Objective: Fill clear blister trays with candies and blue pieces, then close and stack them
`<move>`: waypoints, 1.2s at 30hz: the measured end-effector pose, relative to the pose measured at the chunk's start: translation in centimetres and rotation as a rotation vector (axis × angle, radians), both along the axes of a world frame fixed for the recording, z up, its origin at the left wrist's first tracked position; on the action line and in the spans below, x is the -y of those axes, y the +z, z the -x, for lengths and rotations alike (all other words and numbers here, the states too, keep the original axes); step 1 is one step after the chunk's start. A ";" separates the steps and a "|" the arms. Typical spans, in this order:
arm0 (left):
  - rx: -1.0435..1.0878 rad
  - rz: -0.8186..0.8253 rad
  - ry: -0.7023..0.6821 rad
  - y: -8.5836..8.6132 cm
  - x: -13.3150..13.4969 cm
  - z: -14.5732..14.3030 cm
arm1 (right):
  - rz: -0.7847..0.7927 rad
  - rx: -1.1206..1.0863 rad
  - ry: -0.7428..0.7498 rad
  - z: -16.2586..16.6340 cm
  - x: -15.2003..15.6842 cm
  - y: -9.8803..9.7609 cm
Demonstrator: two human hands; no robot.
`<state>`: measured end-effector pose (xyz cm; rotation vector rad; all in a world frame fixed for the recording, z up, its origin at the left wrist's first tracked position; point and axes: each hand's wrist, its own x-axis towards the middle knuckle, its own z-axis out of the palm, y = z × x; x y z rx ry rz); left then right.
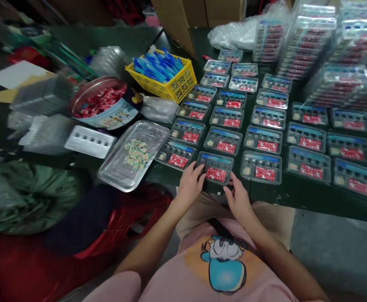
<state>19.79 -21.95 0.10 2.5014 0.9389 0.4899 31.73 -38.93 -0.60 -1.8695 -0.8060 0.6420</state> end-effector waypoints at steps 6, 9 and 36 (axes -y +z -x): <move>0.213 0.194 0.102 -0.1 1.4 0.8 | -0.076 -0.133 -0.089 0.8 0.0 -0.5; 0.328 0.328 0.141 -0.4 1.1 1.4 | -0.145 -0.290 -0.146 1.0 -0.2 -0.8; 0.303 1.355 -0.435 4.0 15.7 -16.1 | -0.346 -0.018 -0.810 -7.5 20.8 3.8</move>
